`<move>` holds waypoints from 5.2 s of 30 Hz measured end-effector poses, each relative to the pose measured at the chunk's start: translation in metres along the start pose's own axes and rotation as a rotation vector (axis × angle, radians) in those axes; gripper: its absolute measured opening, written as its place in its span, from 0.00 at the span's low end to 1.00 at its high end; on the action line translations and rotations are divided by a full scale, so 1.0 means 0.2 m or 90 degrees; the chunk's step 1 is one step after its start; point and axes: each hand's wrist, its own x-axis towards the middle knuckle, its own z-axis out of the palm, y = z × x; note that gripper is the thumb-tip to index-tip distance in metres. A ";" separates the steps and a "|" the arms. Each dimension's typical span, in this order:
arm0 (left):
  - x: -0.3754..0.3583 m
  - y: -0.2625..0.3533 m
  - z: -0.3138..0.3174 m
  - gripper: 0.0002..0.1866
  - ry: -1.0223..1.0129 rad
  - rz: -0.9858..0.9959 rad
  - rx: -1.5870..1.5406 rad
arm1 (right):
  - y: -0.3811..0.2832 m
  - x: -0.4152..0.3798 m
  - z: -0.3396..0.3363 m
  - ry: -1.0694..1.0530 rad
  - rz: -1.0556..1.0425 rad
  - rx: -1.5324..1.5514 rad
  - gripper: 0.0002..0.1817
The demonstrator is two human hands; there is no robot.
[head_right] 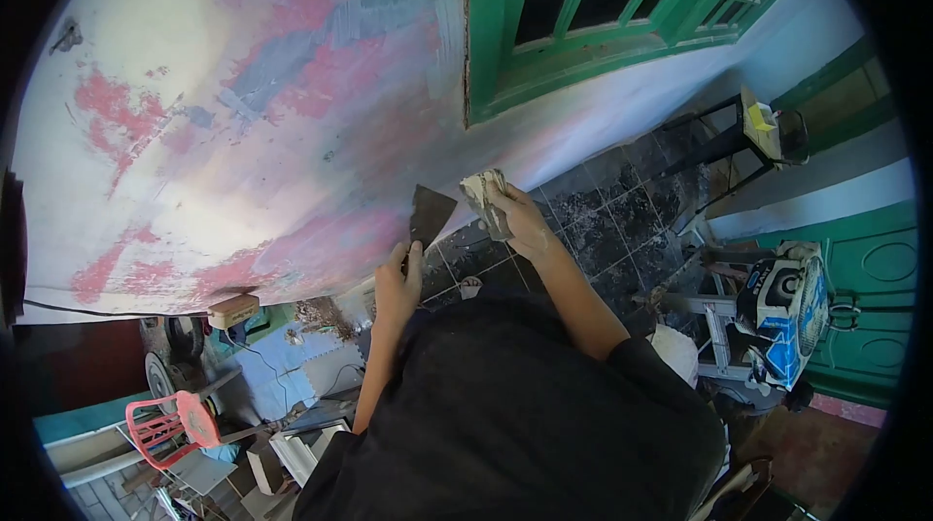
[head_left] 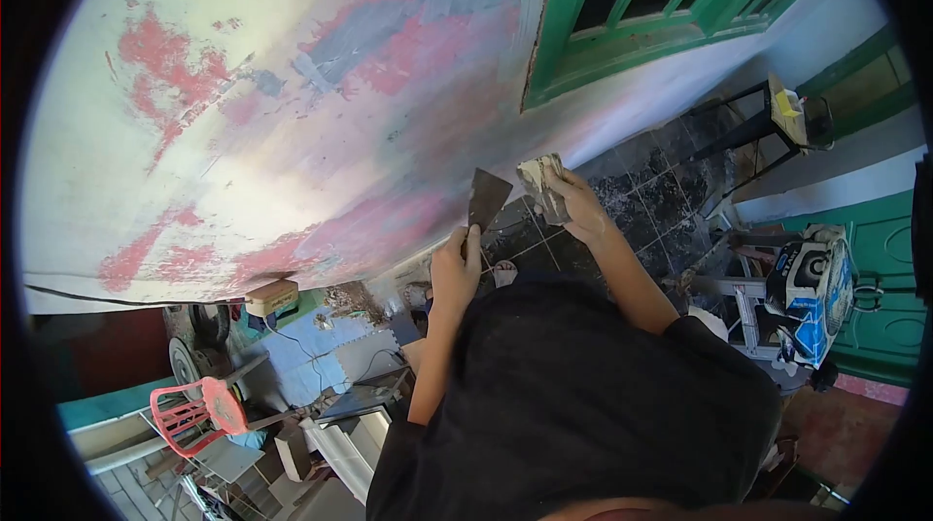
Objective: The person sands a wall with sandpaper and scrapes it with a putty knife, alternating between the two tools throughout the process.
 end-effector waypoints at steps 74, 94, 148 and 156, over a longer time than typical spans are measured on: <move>-0.22 -0.01 -0.96 0.07 0.118 -0.196 -0.800 | 0.02 -0.35 1.30 -0.493 -0.073 -0.221 0.31; -0.32 0.14 -1.30 0.31 -0.103 -0.069 -0.504 | -1.02 -0.31 1.61 0.420 -1.288 -0.547 0.26; 0.92 1.58 -1.94 0.17 0.979 0.838 0.491 | -1.18 0.00 1.78 0.254 -1.444 -0.761 0.26; 0.92 1.58 -1.94 0.16 0.957 0.842 0.473 | -1.61 0.01 1.91 0.370 -1.579 -0.858 0.28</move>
